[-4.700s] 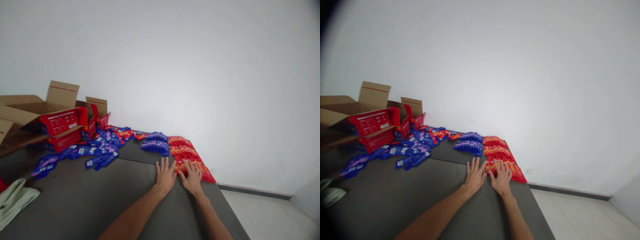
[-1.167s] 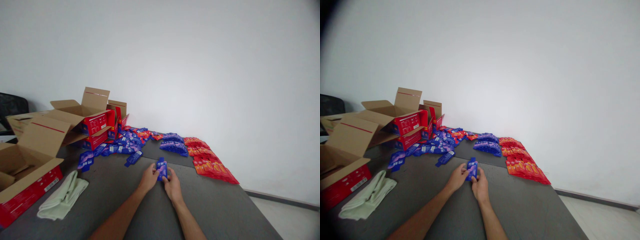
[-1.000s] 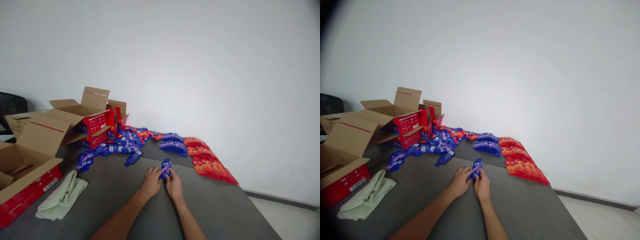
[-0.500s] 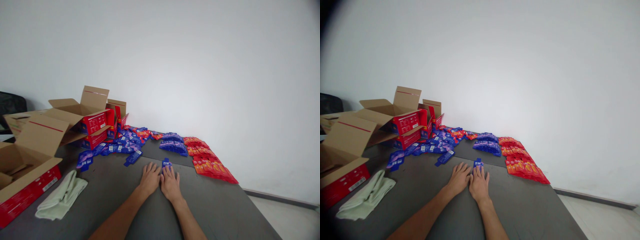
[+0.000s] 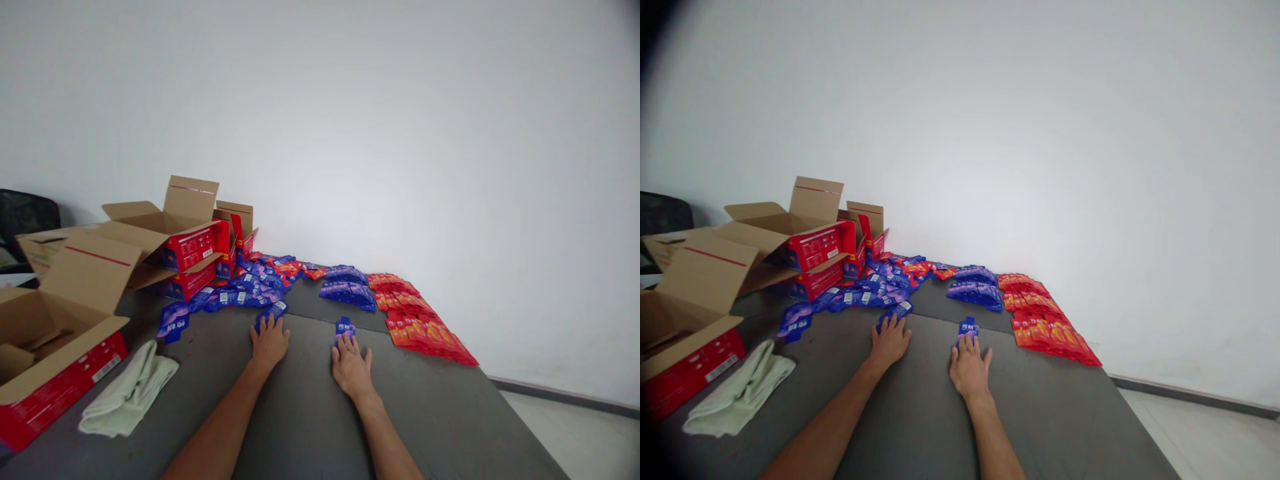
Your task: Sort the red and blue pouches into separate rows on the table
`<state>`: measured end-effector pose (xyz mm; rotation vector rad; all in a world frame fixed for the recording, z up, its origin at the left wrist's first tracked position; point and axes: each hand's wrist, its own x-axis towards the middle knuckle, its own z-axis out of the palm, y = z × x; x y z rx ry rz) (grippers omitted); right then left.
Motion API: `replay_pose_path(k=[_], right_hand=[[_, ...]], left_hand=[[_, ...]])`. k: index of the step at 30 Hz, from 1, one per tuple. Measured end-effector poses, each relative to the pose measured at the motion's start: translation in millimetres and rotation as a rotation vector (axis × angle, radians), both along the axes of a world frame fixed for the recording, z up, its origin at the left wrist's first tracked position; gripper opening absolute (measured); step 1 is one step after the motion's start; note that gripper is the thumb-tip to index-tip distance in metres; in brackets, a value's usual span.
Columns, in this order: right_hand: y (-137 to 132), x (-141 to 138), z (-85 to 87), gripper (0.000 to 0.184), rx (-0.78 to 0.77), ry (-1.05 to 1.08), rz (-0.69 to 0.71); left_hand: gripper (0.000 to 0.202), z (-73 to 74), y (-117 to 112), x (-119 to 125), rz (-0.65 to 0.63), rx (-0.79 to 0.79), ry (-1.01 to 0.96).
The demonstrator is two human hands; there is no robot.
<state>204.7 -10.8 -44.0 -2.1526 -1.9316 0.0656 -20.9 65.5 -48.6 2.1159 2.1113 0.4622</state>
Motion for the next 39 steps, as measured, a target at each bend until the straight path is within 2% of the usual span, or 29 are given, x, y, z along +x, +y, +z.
replay_pose_path(k=[4,8,12,17,23,25,27,29,32,34,36,39], right_hand=[[1,4,-2.5,0.051,0.0,0.018,-0.006],[2,4,-4.7,0.05,0.007,0.022,-0.011],[2,3,-5.6,0.048,0.027,0.016,-0.013],[0,-2,-2.0,0.043,0.166,0.013,-0.011],[-4,-12,13.3,0.044,0.356,0.161,0.202],[-5,-14,17.2,0.038,0.382,0.248,0.301],[-4,-15,18.8,0.031,0.395,0.35,0.344],[-3,-14,18.2,0.027,0.398,0.454,0.306],[0,-12,15.3,0.02,0.369,0.627,0.143],[2,-9,13.1,0.018,0.345,0.717,0.032],[3,-7,11.1,0.02,0.333,0.764,-0.035],[2,-8,8.8,0.025,0.296,0.923,-0.023]], left_hand=[[0.041,4.1,-8,10,-0.086,0.057,-0.03],[0.038,10.3,-14,19,-0.153,0.072,-0.085],[0.035,10.5,-16,23,-0.196,0.101,-0.094],[0.026,10.3,-12,23,-0.246,0.085,-0.091],[0.031,27.6,-26,31,-0.456,0.216,-0.087],[0.028,33.2,-33,36,-0.518,0.252,-0.1],[0.025,37.6,-38,39,-0.534,0.306,-0.13],[0.023,41.0,-41,42,-0.481,0.403,-0.2],[0.024,42.9,-41,42,-0.305,0.57,-0.37],[0.021,40.5,-39,42,-0.205,0.607,-0.504],[0.016,35.0,-37,45,-0.12,0.534,-0.668],[0.025,24.1,-34,52,-0.011,0.242,-1.012]])
